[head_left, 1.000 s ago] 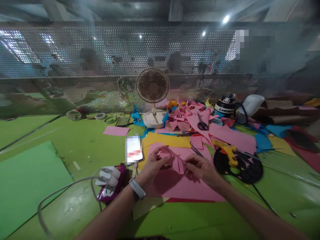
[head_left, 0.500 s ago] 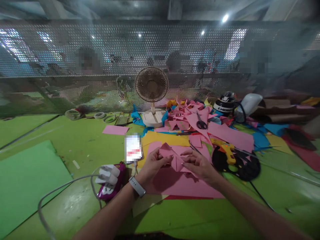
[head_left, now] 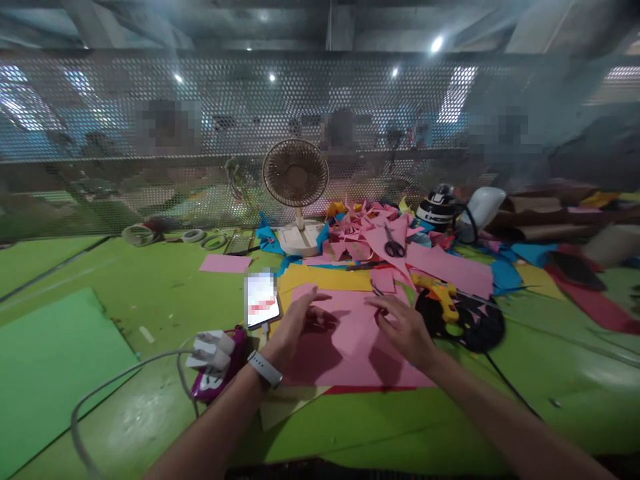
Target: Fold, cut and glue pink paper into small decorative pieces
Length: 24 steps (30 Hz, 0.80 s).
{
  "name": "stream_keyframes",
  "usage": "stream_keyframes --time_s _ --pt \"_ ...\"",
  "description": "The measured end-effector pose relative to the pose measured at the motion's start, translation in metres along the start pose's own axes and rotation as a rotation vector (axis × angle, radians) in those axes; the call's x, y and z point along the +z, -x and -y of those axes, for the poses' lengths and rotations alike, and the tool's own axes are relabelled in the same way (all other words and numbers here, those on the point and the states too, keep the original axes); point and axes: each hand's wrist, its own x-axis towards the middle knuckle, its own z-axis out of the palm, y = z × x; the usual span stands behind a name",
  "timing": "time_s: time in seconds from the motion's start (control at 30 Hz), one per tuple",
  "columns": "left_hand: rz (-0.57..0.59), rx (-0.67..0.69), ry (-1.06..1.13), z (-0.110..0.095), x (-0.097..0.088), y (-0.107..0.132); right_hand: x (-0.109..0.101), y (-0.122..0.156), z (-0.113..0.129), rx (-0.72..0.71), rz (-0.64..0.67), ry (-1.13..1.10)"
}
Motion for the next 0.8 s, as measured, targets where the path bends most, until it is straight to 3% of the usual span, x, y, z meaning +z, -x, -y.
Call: stream_keyframes --time_s 0.13,0.53,0.7,0.8 --pt "0.174 -0.006 0.009 -0.002 0.007 0.004 0.003 0.001 -0.003 -0.052 -0.043 -0.013" --pt "0.334 -0.057 0.056 0.007 0.015 0.006 0.005 0.002 0.002 -0.028 -0.027 -0.067" --pt "0.245 0.064 0.057 0.007 0.012 0.003 0.005 0.003 0.002 0.138 -0.005 -0.146" --pt "0.201 0.089 0.048 0.005 0.010 0.003 0.005 0.003 0.003 0.156 0.008 -0.178"
